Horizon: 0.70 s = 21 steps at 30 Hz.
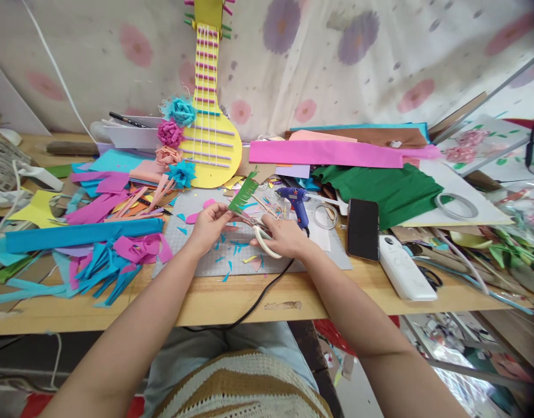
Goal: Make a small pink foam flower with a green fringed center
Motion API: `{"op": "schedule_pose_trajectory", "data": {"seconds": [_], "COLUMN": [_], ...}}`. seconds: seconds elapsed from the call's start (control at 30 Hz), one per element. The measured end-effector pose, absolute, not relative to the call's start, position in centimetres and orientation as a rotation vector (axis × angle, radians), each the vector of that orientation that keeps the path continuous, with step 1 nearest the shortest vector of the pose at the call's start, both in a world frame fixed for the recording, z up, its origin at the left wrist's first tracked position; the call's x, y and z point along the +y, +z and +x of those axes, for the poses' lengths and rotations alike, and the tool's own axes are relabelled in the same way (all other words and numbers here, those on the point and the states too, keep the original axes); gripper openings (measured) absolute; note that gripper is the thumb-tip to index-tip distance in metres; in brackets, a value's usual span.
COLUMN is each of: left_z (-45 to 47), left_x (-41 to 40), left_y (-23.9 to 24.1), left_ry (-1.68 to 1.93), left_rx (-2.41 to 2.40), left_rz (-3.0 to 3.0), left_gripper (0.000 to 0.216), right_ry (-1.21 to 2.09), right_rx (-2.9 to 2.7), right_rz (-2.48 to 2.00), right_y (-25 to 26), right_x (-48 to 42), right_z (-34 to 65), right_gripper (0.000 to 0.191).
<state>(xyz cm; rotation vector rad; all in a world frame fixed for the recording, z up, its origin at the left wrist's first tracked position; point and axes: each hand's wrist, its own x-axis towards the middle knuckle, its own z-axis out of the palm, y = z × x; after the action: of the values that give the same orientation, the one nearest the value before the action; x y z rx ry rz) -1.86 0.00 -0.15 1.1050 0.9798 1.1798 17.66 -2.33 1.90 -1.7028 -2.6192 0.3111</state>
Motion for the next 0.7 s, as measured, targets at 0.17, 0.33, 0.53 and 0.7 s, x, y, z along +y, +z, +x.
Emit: {"op": "schedule_pose_trajectory", "data": {"seconds": [0.17,0.33,0.53,0.7], "left_z": [-1.76,-1.78,-1.88,-1.88], "left_x": [-0.07,-0.01,0.05,0.09], "left_y": [-0.02,-0.06,-0.15,-0.11], "left_ry": [1.174,1.172,1.169,1.167], "left_rx": [0.965,0.956,0.947,0.966], "left_rz": [1.093,1.092,1.090,1.091], "left_gripper": [0.037,0.030,0.030,0.030], "right_ry": [0.262,0.211,0.183,0.249], "right_rx": [-2.624,-2.626,-2.616,-2.616], "right_rz": [-1.706,-1.708,-1.699,-1.684], "right_y": [1.78,1.87,1.76,1.80], "right_x": [-2.31,-2.33,-2.26,-2.36], "right_z": [17.74,17.87,18.02,17.98], "right_gripper": [0.055,0.056,0.054,0.054]}}
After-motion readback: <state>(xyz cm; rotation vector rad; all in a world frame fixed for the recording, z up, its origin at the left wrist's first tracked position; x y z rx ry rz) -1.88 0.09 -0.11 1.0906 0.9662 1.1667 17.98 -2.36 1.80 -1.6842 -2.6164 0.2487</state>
